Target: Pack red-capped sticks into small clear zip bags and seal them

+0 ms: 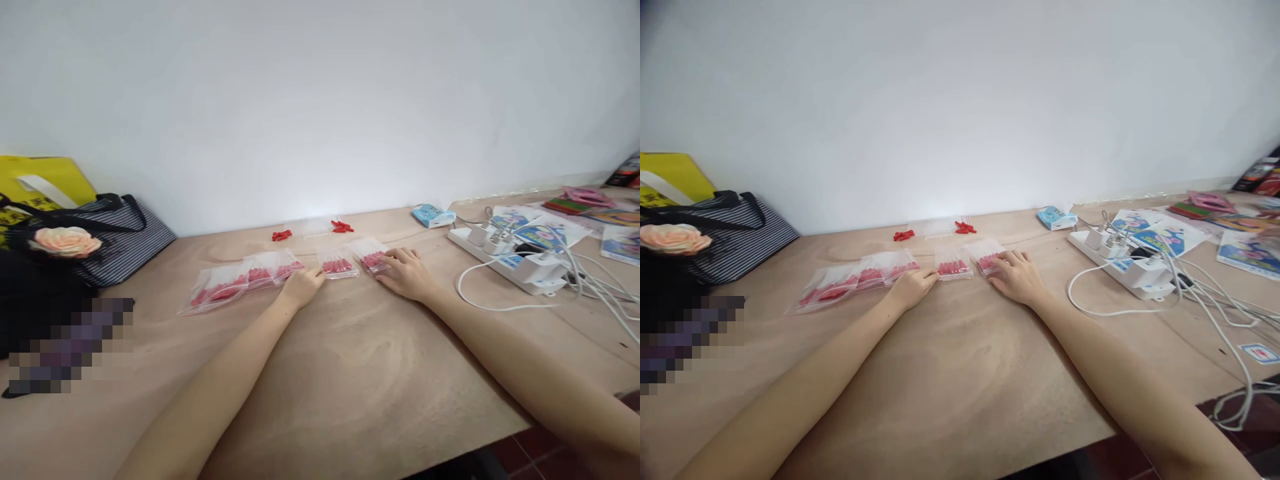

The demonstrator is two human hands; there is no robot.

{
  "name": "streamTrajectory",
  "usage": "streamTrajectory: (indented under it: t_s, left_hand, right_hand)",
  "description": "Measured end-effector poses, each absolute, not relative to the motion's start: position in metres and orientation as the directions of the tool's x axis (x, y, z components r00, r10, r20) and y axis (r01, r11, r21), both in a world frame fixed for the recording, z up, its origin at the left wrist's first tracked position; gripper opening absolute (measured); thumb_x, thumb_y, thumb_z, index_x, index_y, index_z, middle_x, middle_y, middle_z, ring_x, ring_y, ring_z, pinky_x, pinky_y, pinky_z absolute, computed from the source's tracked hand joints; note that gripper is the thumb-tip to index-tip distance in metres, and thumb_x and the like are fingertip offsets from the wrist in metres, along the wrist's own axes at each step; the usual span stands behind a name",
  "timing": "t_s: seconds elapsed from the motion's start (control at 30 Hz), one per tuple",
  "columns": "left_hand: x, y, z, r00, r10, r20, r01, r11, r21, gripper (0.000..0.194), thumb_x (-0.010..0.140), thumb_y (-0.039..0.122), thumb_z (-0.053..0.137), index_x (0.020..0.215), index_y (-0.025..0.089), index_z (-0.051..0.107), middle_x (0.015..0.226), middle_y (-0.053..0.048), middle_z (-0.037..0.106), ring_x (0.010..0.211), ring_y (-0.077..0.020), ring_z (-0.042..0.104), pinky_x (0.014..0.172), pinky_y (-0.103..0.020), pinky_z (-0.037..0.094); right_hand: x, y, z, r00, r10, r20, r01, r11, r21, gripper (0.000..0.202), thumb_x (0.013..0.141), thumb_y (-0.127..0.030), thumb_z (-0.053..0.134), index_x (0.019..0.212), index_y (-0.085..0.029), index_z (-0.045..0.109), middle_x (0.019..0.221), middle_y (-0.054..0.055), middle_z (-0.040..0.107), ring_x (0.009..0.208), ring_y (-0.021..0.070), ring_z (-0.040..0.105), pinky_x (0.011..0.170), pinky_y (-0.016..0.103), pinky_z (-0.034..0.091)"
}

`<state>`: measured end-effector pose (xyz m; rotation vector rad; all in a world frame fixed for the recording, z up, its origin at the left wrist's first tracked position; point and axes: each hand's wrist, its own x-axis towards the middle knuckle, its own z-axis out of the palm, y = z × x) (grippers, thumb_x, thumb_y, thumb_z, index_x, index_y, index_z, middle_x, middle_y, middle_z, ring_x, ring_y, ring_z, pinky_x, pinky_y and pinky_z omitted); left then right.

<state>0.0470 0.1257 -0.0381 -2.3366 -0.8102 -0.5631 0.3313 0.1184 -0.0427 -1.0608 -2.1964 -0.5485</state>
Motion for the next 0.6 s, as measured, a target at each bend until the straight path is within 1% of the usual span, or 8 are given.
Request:
streamTrajectory:
  t_s: [0.1,0.17,0.27,0.33,0.43,0.5,0.6]
  left_hand:
    - [0.050,0.129,-0.038,0.692,0.431,0.579,0.694,-0.618,-0.369,0.020,0.084,0.009,0.042,0.087,0.013,0.062,0.088,-0.008,0.066,0.070,-0.0155,0.064,0.057,-0.024,0.051]
    - [0.048,0.123,-0.036,0.678,0.434,0.594,0.697,-0.637,-0.330,0.020,0.085,0.012,0.043,0.095,0.014,0.061,0.097,-0.008,0.064,0.079,-0.0166,0.064,0.064,-0.025,0.052]
    - [0.044,0.108,-0.034,0.654,0.453,0.606,0.677,-0.709,-0.200,0.022,0.087,0.018,0.043,0.103,0.015,0.057,0.105,-0.009,0.060,0.086,-0.0169,0.062,0.072,-0.028,0.053]
    - [0.041,0.097,-0.033,0.634,0.464,0.618,0.652,-0.751,-0.105,0.024,0.086,0.020,0.045,0.107,0.015,0.055,0.106,-0.010,0.058,0.090,-0.0175,0.060,0.076,-0.030,0.052]
    - [0.041,0.078,-0.031,0.627,0.428,0.651,0.583,-0.812,-0.028,0.024,0.085,0.019,0.048,0.108,0.016,0.054,0.103,-0.010,0.058,0.094,-0.0182,0.058,0.079,-0.031,0.051]
    - [0.041,0.063,-0.029,0.647,0.393,0.654,0.527,-0.850,-0.011,0.023,0.084,0.020,0.050,0.107,0.016,0.054,0.100,-0.010,0.058,0.092,-0.0176,0.058,0.078,-0.030,0.051]
    - [0.040,0.042,-0.026,0.694,0.330,0.640,0.451,-0.892,-0.029,0.022,0.083,0.022,0.054,0.103,0.015,0.055,0.095,-0.009,0.060,0.085,-0.0163,0.060,0.072,-0.027,0.052]
  right_hand:
    - [0.327,0.127,-0.046,-0.465,0.522,0.715,0.796,0.600,0.080,0.019,0.081,-0.027,0.052,0.094,-0.021,0.064,0.090,0.007,0.060,0.081,0.0186,0.050,0.072,0.033,0.033]
    - [0.324,0.128,-0.046,-0.460,0.488,0.742,0.774,0.629,0.066,0.017,0.082,-0.022,0.049,0.086,-0.021,0.066,0.083,0.006,0.061,0.078,0.0169,0.050,0.070,0.031,0.034]
    - [0.318,0.119,-0.041,-0.442,0.404,0.801,0.730,0.680,0.060,0.016,0.082,-0.018,0.048,0.084,-0.019,0.064,0.080,0.006,0.060,0.077,0.0161,0.051,0.068,0.030,0.035]
    - [0.310,0.105,-0.037,-0.470,0.329,0.819,0.695,0.710,0.113,0.015,0.082,-0.017,0.048,0.084,-0.018,0.063,0.079,0.007,0.060,0.076,0.0159,0.051,0.067,0.030,0.035]
    - [0.291,0.077,-0.031,-0.614,0.218,0.758,0.607,0.744,0.278,0.015,0.083,-0.016,0.046,0.080,-0.018,0.061,0.072,0.004,0.059,0.068,0.0137,0.049,0.064,0.030,0.032]
    - [0.276,0.060,-0.030,-0.710,0.133,0.692,0.510,0.774,0.375,0.017,0.084,-0.014,0.044,0.079,-0.018,0.060,0.067,0.001,0.057,0.064,0.0115,0.047,0.062,0.030,0.030]
    - [0.255,0.047,-0.031,-0.756,0.033,0.654,0.412,0.800,0.436,0.021,0.085,-0.014,0.042,0.073,-0.018,0.058,0.064,-0.001,0.055,0.061,0.0097,0.045,0.060,0.029,0.029]
